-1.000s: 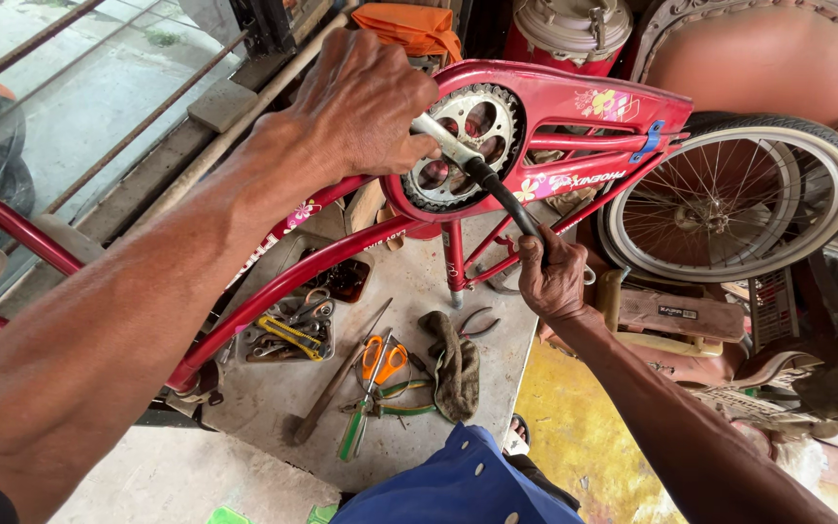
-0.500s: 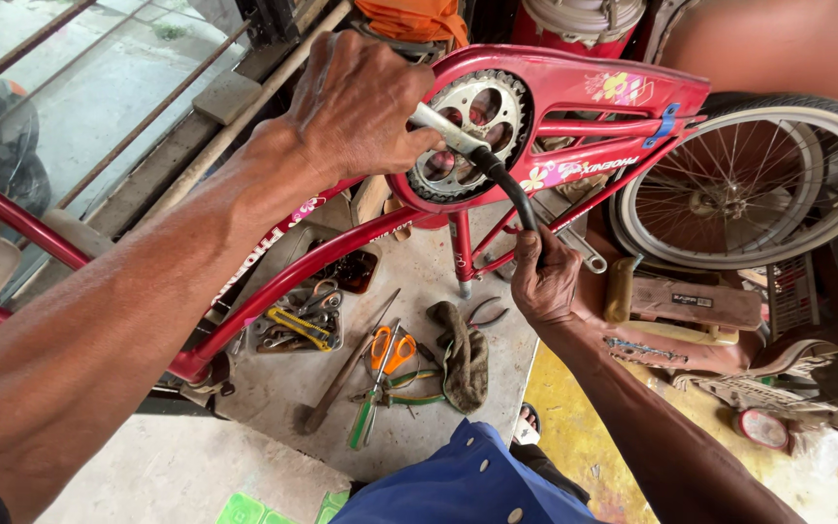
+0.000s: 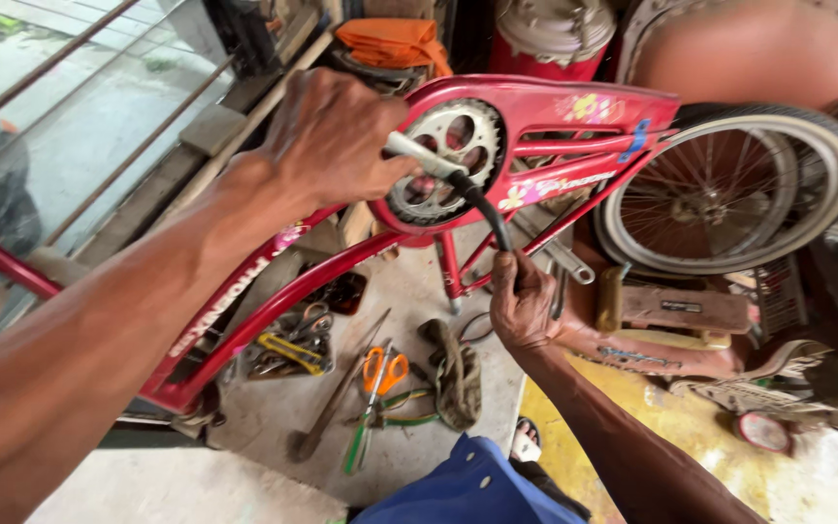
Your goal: The person uses a wrench to tighten the crankset on a red bicycle frame. They wipe the crankset with a cloth and then use a hammer to tap the crank arm into place.
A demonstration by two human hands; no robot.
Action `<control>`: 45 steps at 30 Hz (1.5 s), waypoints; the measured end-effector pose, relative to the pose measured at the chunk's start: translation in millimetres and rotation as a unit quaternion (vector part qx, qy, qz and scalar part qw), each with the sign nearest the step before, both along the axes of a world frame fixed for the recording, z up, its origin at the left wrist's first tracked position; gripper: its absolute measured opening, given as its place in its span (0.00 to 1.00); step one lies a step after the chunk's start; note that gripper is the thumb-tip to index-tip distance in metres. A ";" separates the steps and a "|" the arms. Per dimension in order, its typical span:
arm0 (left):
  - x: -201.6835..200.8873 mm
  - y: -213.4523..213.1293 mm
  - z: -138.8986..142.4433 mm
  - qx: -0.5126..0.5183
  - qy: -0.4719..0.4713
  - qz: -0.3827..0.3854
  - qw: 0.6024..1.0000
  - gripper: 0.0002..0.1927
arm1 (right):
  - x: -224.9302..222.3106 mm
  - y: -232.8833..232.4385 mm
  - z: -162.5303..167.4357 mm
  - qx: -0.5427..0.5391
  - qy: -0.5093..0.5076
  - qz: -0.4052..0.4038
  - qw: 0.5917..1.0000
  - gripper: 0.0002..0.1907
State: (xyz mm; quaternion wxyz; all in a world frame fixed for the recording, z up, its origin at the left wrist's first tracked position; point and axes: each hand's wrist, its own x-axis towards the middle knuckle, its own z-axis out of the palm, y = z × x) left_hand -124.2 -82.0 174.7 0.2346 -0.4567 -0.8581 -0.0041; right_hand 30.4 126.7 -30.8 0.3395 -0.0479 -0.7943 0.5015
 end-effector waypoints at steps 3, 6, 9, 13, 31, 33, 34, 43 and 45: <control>1.5 -2.9 -5.0 0.026 0.022 -0.026 0.999 0.23 | 6.3 11.4 16.6 0.035 -0.039 0.020 0.998 0.23; 5.8 -6.8 -10.9 0.055 0.007 -0.026 0.998 0.23 | -3.2 17.5 42.5 0.064 -0.065 0.054 0.994 0.21; 9.0 -9.6 -13.2 0.064 -0.019 -0.007 0.998 0.25 | -15.6 15.7 72.7 0.096 -0.079 0.067 0.990 0.20; 9.1 -11.3 -9.4 0.069 -0.007 -0.010 0.998 0.23 | -30.8 -0.5 102.0 0.147 -0.130 0.025 0.980 0.22; 6.2 -10.1 -2.9 0.068 -0.011 -0.028 0.997 0.18 | -41.8 -12.5 117.3 0.163 -0.006 0.017 0.986 0.13; 3.9 -11.3 -4.0 0.071 -0.018 -0.022 0.997 0.17 | -37.7 -11.8 118.0 0.134 -0.041 0.024 0.990 0.12; 2.9 -12.1 -4.5 0.059 -0.027 -0.007 0.998 0.17 | -34.2 -11.3 117.0 0.117 -0.059 0.027 0.991 0.12; -4.4 -10.1 -13.1 0.071 0.000 -0.001 0.997 0.17 | -15.2 19.5 95.5 0.064 -0.044 0.079 0.994 0.14; -6.0 -11.6 -15.4 0.087 0.021 -0.028 0.996 0.17 | -12.3 21.5 85.7 0.102 -0.094 0.084 0.987 0.15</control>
